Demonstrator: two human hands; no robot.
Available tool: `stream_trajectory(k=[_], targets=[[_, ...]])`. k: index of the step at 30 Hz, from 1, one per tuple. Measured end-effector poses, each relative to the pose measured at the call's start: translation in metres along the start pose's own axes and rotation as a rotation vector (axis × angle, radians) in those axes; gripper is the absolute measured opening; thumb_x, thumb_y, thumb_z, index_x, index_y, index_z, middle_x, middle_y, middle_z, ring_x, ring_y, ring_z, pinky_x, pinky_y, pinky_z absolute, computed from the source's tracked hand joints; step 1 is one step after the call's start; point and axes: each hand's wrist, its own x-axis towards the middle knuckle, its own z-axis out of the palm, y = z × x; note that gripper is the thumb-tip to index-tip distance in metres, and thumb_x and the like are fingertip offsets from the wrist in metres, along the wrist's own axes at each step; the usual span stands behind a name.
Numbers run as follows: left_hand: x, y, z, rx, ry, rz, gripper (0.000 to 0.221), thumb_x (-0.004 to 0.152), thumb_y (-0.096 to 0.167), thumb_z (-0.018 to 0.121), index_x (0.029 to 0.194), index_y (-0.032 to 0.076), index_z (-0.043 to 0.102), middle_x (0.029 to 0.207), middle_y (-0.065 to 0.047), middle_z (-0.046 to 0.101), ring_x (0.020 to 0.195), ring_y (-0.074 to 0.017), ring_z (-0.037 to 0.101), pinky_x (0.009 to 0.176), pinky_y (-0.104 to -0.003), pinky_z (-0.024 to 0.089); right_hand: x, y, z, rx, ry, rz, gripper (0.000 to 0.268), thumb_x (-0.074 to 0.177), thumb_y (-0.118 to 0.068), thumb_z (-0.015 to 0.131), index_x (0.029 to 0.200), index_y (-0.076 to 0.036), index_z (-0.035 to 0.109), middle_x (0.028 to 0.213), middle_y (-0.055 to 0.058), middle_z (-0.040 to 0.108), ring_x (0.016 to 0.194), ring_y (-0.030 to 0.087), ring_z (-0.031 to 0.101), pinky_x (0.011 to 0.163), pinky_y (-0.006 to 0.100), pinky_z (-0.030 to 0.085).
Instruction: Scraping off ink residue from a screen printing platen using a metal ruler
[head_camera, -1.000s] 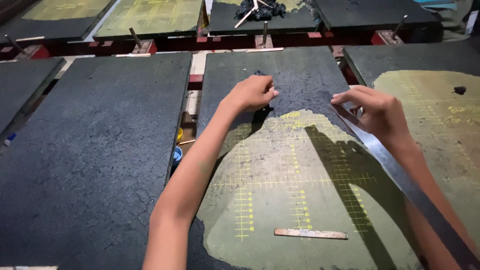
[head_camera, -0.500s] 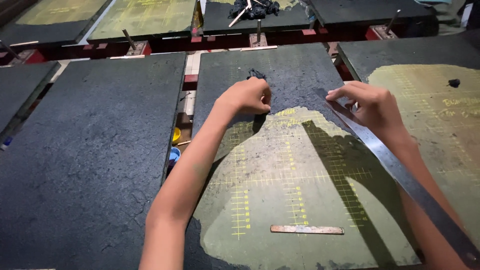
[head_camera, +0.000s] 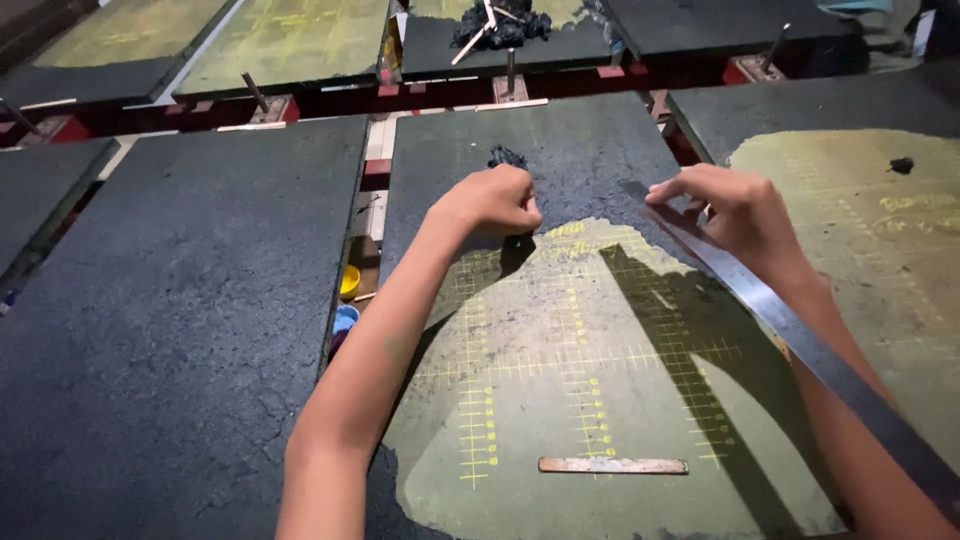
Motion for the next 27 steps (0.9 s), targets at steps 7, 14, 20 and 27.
stream_trajectory(k=[7, 14, 20, 27], targets=[[0.021, -0.034, 0.012, 0.273, 0.526, 0.066, 0.02, 0.1, 0.022, 0.061, 0.085, 0.008, 0.064, 0.086, -0.008, 0.065, 0.078, -0.0223, 0.063, 0.072, -0.04, 0.057, -0.003, 0.009, 0.003, -0.02, 0.021, -0.021, 0.016, 0.09, -0.002, 0.082, 0.105, -0.007, 0.078, 0.105, 0.005, 0.079, 0.097, 0.018, 0.075, 0.073, 0.032, 0.062], [0.017, -0.048, 0.017, 0.673, 0.801, 0.026, 0.021, 0.088, 0.027, 0.077, 0.092, 0.008, 0.07, 0.095, -0.012, 0.067, 0.087, -0.0319, 0.06, 0.077, -0.043, 0.05, -0.004, 0.007, 0.003, -0.01, -0.004, 0.019, 0.021, 0.089, 0.005, 0.079, 0.105, -0.007, 0.078, 0.108, 0.005, 0.079, 0.104, 0.02, 0.075, 0.077, 0.032, 0.062], [0.017, -0.043, 0.015, 0.673, 0.792, 0.017, 0.018, 0.083, 0.023, 0.079, 0.088, 0.01, 0.069, 0.093, -0.011, 0.066, 0.087, -0.0308, 0.06, 0.078, -0.044, 0.05, -0.004, 0.004, -0.002, 0.023, -0.003, 0.098, 0.023, 0.089, 0.007, 0.075, 0.105, -0.009, 0.077, 0.109, 0.005, 0.078, 0.103, 0.019, 0.073, 0.077, 0.032, 0.063], [0.013, -0.024, 0.008, -0.105, 0.638, -0.554, 0.044, 0.083, 0.039, 0.064, 0.116, 0.01, 0.063, 0.099, -0.004, 0.074, 0.095, -0.0273, 0.07, 0.092, -0.054, 0.048, -0.006, 0.01, 0.002, -0.032, -0.002, 0.039, 0.021, 0.088, 0.004, 0.082, 0.105, -0.009, 0.078, 0.107, 0.002, 0.079, 0.1, 0.017, 0.074, 0.079, 0.032, 0.062]])
